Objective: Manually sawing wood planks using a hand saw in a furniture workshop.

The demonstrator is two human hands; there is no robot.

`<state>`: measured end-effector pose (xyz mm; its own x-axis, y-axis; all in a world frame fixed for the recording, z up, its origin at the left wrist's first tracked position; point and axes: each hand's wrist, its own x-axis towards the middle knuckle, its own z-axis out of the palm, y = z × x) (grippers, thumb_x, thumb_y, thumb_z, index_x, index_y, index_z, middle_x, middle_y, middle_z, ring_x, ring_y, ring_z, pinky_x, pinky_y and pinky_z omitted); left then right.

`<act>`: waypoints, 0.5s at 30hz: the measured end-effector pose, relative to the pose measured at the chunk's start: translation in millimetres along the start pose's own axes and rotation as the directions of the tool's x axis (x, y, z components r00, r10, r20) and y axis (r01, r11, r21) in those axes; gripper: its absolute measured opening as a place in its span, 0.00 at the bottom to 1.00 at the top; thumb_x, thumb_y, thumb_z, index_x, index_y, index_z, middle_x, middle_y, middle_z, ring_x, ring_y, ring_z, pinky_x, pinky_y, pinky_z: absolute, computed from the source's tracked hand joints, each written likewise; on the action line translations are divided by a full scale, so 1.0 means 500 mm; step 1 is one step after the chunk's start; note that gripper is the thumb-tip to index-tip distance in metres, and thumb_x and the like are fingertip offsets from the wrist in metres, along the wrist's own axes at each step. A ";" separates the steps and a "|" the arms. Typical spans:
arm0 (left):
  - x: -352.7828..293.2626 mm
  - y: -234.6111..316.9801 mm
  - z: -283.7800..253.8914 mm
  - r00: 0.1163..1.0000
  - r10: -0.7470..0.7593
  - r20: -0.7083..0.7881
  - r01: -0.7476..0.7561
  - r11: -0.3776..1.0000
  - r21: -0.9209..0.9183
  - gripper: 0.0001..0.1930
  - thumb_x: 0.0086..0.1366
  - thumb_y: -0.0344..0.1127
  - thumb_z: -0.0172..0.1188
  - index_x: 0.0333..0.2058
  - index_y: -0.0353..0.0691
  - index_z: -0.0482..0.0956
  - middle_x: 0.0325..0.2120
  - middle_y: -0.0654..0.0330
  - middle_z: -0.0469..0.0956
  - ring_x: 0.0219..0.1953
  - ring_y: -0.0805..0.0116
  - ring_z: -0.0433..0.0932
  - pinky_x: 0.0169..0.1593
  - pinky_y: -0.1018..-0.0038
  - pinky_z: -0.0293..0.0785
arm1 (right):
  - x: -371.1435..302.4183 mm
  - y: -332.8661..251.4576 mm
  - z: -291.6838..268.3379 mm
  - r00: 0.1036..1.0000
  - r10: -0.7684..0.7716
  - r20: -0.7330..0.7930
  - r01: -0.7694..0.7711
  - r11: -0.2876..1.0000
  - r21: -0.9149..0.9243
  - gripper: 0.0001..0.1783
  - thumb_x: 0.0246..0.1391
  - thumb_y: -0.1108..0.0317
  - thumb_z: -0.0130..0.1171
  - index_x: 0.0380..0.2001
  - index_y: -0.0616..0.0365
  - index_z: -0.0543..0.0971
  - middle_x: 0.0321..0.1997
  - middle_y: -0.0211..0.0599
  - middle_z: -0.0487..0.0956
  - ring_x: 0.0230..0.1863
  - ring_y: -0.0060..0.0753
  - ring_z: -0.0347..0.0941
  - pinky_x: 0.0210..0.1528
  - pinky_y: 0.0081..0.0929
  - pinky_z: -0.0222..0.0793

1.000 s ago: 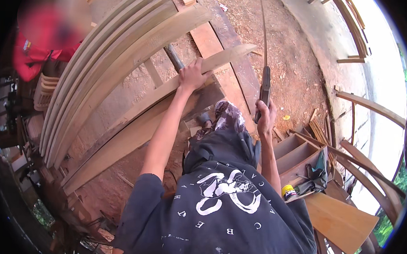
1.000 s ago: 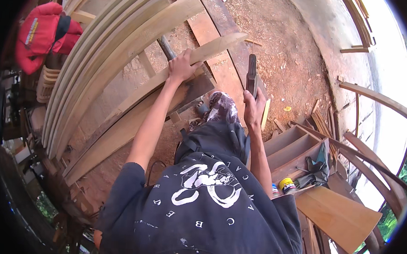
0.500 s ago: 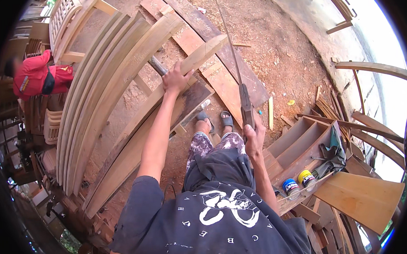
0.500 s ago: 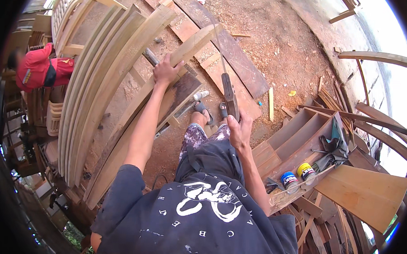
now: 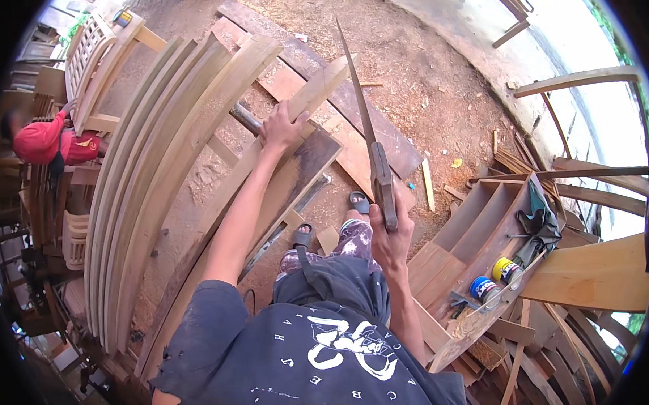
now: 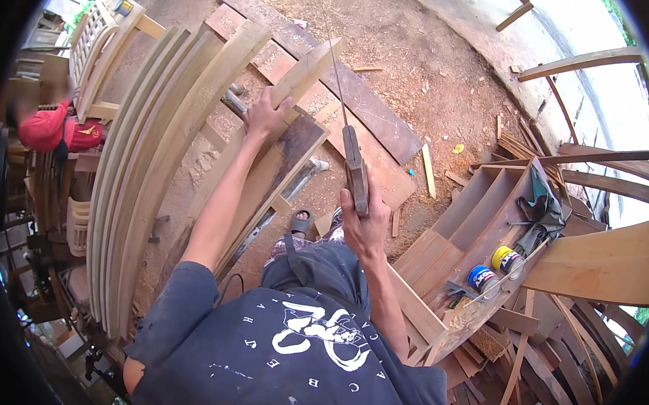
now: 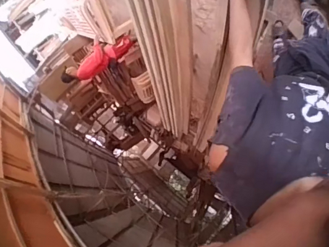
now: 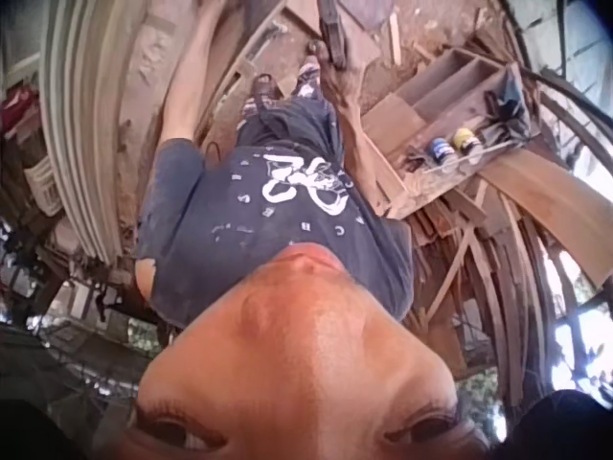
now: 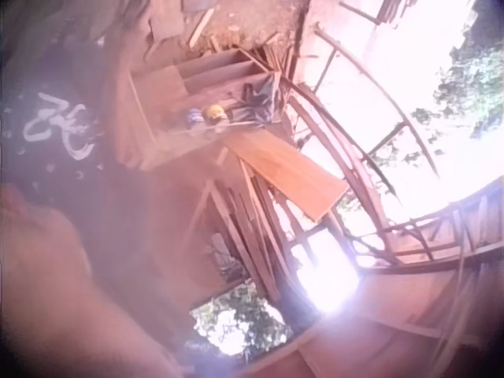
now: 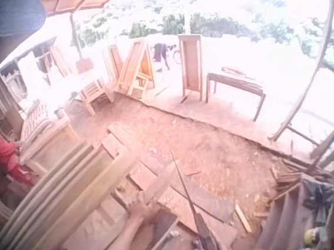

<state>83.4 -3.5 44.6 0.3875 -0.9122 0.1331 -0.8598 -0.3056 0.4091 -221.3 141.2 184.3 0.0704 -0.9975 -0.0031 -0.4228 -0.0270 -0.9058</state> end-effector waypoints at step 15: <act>0.162 0.036 0.014 0.952 -0.127 0.280 0.172 0.974 -0.145 0.30 0.65 0.67 0.47 0.54 0.50 0.75 0.46 0.46 0.83 0.51 0.39 0.80 0.54 0.50 0.73 | -0.063 -0.008 0.127 0.998 -0.034 -0.044 0.034 0.999 -0.009 0.32 0.58 0.69 0.59 0.66 0.65 0.67 0.48 0.58 0.77 0.47 0.52 0.78 0.52 0.37 0.72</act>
<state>97.3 -84.6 56.6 0.3845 -0.9057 -0.1783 -0.7228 -0.4155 0.5521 -164.4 177.0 161.3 0.0453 -0.9979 0.0461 -0.4280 -0.0611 -0.9017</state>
